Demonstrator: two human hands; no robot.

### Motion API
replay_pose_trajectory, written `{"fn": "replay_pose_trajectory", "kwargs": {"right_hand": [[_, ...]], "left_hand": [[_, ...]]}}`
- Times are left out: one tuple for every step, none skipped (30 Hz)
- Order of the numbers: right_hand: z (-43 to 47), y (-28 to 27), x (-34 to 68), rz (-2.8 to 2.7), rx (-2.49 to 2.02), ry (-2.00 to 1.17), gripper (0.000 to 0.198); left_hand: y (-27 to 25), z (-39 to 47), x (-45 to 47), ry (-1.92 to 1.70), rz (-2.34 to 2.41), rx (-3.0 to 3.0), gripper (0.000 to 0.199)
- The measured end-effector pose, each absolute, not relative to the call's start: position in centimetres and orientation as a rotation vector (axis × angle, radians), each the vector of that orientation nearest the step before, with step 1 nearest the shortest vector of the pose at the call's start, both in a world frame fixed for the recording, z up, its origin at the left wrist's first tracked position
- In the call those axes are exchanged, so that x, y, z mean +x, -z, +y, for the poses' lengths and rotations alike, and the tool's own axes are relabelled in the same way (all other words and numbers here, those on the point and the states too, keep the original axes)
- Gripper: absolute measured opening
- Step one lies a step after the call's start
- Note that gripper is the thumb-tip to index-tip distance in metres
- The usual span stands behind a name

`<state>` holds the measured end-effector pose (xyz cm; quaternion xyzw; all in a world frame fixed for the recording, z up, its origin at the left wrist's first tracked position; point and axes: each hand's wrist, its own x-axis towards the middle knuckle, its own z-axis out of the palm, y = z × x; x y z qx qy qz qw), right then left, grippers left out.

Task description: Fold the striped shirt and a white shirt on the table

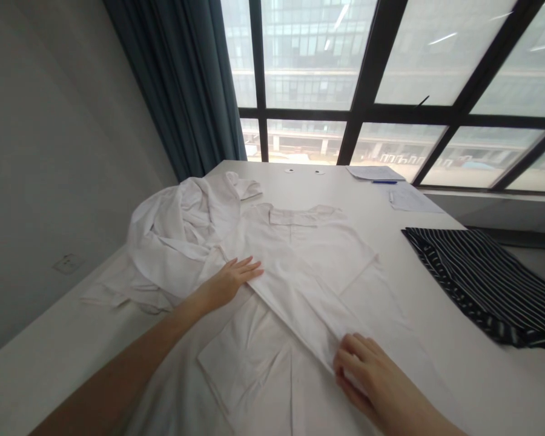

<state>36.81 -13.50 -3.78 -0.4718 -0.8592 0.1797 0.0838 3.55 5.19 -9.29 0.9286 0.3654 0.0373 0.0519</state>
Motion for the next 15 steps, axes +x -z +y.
{"fn": "replay_pose_trajectory", "kwargs": {"right_hand": [[-13.7, 3.8, 36.8, -2.581, -1.390, -0.621, 0.015], [-13.7, 3.9, 36.9, -2.588, -1.378, -0.695, 0.017], [-13.6, 4.1, 37.1, -2.579, -1.379, -0.750, 0.019], [-13.4, 4.2, 37.4, -2.552, -1.398, -0.776, 0.020], [-13.0, 4.3, 37.8, -2.506, -1.437, -0.766, 0.021], [-12.4, 4.5, 38.3, -2.450, -1.483, -0.721, 0.022], [-11.7, 4.6, 38.9, -2.392, -1.524, -0.650, 0.022], [-10.9, 4.9, 39.6, -2.334, -1.558, -0.567, 0.021], [-10.1, 5.2, 40.2, -2.275, -1.587, -0.494, 0.019], [-9.3, 5.6, 40.7, -2.221, -1.619, -0.448, 0.018], [-8.6, 6.0, 41.1, -2.173, -1.660, -0.436, 0.019], [-8.0, 6.4, 41.4, -2.133, -1.706, -0.453, 0.020], [-7.6, 6.8, 41.6, -2.099, -1.752, -0.495, 0.023], [-7.4, 7.1, 41.7, -2.071, -1.793, -0.552, 0.026], [-7.2, 7.3, 41.7, -2.052, -1.821, -0.615, 0.029]], "left_hand": [[9.2, 5.2, 3.3, -0.102, 1.093, 2.808, 0.081], [9.1, 5.2, 3.1, -0.102, 1.085, 2.785, 0.077], [9.0, 5.1, 3.1, -0.111, 1.088, 2.758, 0.072], [8.8, 5.0, 3.3, -0.127, 1.103, 2.729, 0.065], [8.6, 4.9, 3.8, -0.150, 1.121, 2.704, 0.060], [8.4, 4.6, 4.5, -0.177, 1.133, 2.688, 0.056], [8.2, 4.3, 5.4, -0.204, 1.131, 2.683, 0.054], [8.0, 3.8, 6.4, -0.228, 1.113, 2.688, 0.052], [8.0, 3.3, 7.6, -0.248, 1.079, 2.702, 0.050], [8.0, 2.7, 8.7, -0.260, 1.034, 2.723, 0.047], [8.1, 2.1, 9.8, -0.267, 0.989, 2.748, 0.044], [8.3, 1.5, 10.7, -0.275, 0.955, 2.779, 0.042], [8.5, 1.0, 11.4, -0.283, 0.935, 2.814, 0.042], [8.7, 0.5, 11.9, -0.287, 0.924, 2.850, 0.045], [9.0, 0.2, 12.1, -0.286, 0.922, 2.883, 0.050]]}}
